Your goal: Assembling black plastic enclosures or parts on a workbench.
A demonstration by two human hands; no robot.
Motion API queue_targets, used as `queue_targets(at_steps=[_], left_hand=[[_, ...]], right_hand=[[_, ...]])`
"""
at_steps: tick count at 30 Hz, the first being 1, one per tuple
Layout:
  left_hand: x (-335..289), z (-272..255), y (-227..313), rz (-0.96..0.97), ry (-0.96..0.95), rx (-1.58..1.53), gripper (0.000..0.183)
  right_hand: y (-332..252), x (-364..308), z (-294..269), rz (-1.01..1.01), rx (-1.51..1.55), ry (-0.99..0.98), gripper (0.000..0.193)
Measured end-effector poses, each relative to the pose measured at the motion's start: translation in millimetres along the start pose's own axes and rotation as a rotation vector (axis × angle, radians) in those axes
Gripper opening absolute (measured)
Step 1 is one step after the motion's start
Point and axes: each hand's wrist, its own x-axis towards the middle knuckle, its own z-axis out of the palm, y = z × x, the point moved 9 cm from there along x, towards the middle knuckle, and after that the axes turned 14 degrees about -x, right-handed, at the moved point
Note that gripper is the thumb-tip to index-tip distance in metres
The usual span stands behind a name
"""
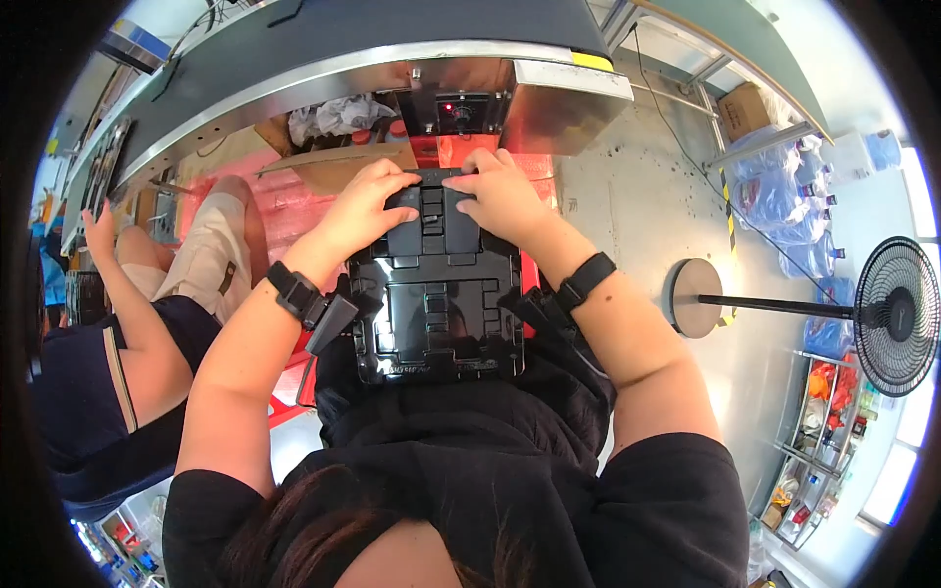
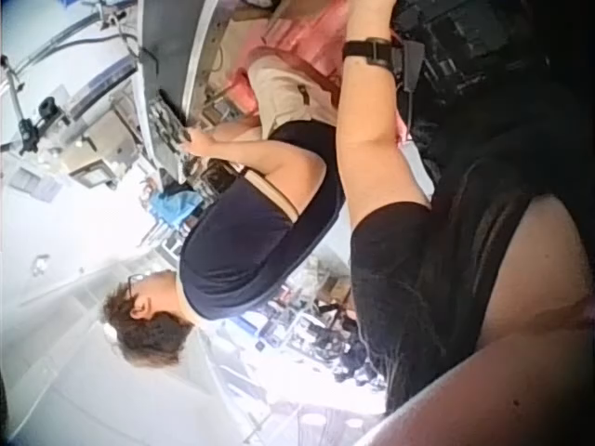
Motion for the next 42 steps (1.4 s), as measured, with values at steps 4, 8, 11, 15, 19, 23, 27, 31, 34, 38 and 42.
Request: queue_targets(at_steps=[4,8,11,15,19,23,27,31,34,38,42], left_hand=[[-4,0,2,-0.041,0.050,0.120,0.042],[-12,2,16,0.073,0.024,0.286,0.036],[-21,9,22,0.141,0.045,0.367,0.036],[-30,18,26,0.143,0.167,0.458,0.037],[-27,17,26,0.055,0.119,0.427,0.043],[-35,11,29,0.075,-0.146,0.328,0.058],[-40,20,25,0.120,-0.260,0.479,0.059],[-50,43,20,0.153,-0.277,0.620,0.049],[-59,47,23,0.125,-0.194,0.670,0.049],[-61,44,45,0.018,-0.271,0.671,0.055],[4,-32,80,0.045,-0.223,0.514,0.047]], right_hand=[[-23,-7,-28,-0.089,-0.174,-0.003,0.044],[-32,16,-118,-0.268,0.006,-0.007,0.049],[-19,55,-208,-0.188,0.036,-0.087,0.054],[-11,123,-303,-0.109,-0.040,0.114,0.043],[35,213,-318,-0.005,-0.092,0.077,0.050],[66,267,-226,-0.051,-0.467,-0.096,0.073],[84,271,-180,0.077,-0.330,-0.063,0.087],[92,267,-169,0.054,-0.297,-0.273,0.064],[112,252,-189,0.140,-0.162,-0.117,0.038],[133,214,-207,0.252,0.209,0.113,0.036],[123,138,-235,0.127,0.601,0.454,0.037]])
